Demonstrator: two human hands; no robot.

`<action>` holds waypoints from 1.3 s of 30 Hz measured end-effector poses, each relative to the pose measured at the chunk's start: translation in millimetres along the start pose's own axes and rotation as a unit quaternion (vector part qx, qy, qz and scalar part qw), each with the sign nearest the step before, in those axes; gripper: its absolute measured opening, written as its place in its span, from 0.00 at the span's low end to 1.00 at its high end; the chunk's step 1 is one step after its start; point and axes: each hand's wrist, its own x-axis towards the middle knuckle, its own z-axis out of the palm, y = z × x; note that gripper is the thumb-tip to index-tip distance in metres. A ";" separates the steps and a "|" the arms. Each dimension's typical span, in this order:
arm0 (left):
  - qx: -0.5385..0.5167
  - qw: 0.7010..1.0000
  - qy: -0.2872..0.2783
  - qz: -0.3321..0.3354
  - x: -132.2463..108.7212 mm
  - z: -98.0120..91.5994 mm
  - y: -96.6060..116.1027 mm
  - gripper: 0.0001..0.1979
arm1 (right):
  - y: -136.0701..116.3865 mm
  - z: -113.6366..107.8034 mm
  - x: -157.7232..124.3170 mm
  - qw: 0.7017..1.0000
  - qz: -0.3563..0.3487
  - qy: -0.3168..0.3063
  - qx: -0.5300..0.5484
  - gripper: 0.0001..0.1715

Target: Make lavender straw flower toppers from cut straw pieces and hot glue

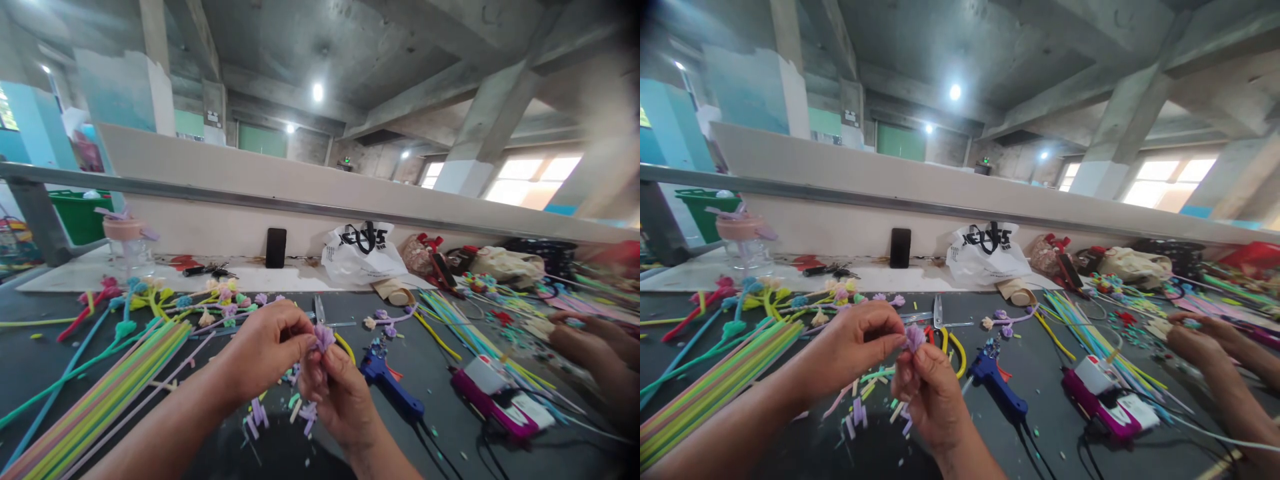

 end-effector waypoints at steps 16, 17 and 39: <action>0.071 0.977 -0.063 0.192 -3.3 -3.0 -15.2 0.08 | -0.8 0.7 -0.4 0.999 -0.002 0.014 -0.034 0.13; 0.062 0.978 -0.055 0.192 -2.8 -2.4 -15.9 0.08 | -1.2 1.0 -0.2 0.999 -0.007 0.020 -0.037 0.13; -0.003 0.999 -0.008 -0.040 -0.7 1.5 -2.6 0.06 | 4.1 0.7 1.1 0.993 -0.059 0.036 -0.099 0.10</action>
